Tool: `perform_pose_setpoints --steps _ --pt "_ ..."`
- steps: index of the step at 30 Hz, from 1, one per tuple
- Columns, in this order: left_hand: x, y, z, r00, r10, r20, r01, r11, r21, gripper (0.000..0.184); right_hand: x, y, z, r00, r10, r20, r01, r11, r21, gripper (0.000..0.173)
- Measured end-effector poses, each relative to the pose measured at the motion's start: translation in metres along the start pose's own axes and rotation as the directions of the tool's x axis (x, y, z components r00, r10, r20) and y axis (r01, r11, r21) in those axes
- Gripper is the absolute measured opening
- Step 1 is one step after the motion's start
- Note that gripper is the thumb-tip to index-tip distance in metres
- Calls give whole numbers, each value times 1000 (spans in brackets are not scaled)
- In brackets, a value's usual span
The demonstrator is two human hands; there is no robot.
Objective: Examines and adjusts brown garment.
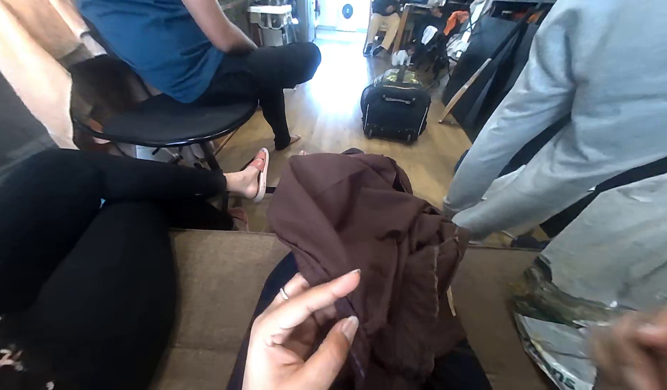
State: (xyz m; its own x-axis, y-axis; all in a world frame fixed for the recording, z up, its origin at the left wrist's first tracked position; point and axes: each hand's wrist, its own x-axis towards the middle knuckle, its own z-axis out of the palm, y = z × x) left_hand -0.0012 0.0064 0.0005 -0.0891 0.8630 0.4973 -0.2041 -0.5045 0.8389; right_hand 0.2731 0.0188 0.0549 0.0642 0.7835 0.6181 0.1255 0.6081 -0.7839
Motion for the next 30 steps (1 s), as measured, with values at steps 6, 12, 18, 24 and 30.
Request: perform_pose_setpoints --steps 6,12,18,24,30 --pt "-3 7 3 999 -22 45 24 999 -38 44 -38 9 76 949 6 315 -10 1000 12 10" --pt "-6 7 5 999 -28 38 31 997 -71 45 -48 14 97 956 -15 292 35 997 -63 11" --pt "-6 7 4 1000 -18 24 20 997 -78 44 -49 15 98 952 32 304 -31 999 -11 10" --pt "-6 7 6 999 -34 9 34 994 -105 46 -50 15 98 950 63 307 -78 996 36 12" --pt "-6 7 6 1000 -21 15 22 995 -93 45 -50 14 99 949 80 306 -102 993 58 11"
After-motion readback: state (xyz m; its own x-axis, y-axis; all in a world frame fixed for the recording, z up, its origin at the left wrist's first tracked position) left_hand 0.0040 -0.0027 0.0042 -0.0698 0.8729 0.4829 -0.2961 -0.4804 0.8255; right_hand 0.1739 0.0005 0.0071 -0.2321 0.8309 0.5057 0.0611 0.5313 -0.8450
